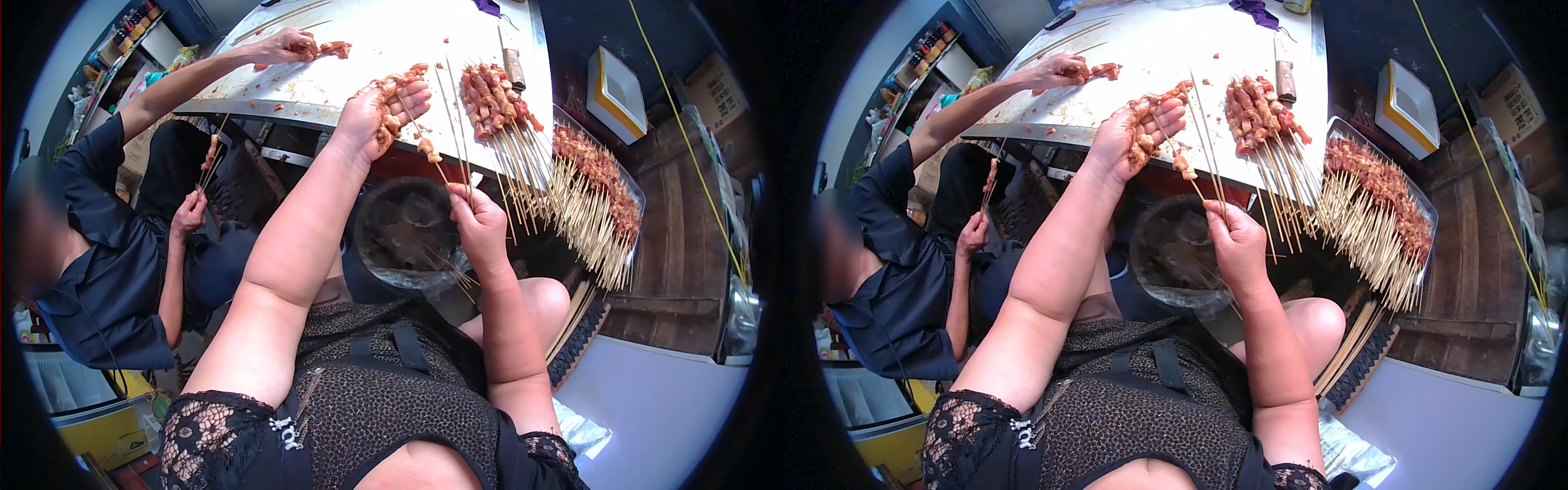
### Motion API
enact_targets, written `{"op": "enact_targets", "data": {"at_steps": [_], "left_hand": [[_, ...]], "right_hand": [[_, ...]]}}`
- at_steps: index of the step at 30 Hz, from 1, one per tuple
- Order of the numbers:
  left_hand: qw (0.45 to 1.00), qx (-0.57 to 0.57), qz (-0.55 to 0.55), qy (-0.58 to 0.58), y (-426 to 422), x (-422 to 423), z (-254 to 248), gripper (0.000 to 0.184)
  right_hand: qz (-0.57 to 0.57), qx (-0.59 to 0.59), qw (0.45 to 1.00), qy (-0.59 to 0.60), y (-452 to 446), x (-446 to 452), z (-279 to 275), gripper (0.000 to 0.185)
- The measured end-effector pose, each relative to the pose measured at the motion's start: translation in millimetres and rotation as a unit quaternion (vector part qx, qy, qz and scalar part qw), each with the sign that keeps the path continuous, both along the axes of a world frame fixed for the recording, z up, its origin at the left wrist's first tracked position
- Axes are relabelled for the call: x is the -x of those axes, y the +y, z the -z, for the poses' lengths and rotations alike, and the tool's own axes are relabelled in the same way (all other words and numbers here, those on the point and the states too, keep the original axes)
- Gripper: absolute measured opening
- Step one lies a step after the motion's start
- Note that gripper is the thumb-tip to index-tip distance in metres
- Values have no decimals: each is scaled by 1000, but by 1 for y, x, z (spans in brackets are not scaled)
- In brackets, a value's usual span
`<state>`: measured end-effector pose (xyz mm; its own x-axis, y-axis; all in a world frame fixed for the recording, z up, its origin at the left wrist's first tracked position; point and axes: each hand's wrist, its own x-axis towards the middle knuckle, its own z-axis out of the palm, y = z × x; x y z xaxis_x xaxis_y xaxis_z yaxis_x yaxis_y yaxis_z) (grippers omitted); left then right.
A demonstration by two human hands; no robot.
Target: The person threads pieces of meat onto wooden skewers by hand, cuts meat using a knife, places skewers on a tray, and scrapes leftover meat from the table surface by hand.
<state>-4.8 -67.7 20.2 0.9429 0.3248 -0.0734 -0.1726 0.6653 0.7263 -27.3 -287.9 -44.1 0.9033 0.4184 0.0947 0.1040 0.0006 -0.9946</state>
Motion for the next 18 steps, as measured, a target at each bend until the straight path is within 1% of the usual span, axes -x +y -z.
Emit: {"op": "enact_targets", "data": {"at_steps": [2,9,11,12,14,18], "left_hand": [[1000,16,22,-3,3,-1,2,31],[1000,6,17,-10,-1,0,2,33],[1000,-2,28,-11,-1,0,0,33],[1000,-1,27,-11,-1,0,1,33],[999,13,36,-20,1,-1,1,33],[999,-21,17,-45,-5,2,3,32]], "right_hand": [[1,15,1000,-15,0,0,-4,15],[1,9,1000,-16,5,-1,-1,16],[-18,-5,997,80,7,1,-8,17],[-19,-4,997,81,8,1,-8,17],[-35,-42,988,142,9,0,-7,18],[-31,-44,987,155,11,-1,-5,18]]}}
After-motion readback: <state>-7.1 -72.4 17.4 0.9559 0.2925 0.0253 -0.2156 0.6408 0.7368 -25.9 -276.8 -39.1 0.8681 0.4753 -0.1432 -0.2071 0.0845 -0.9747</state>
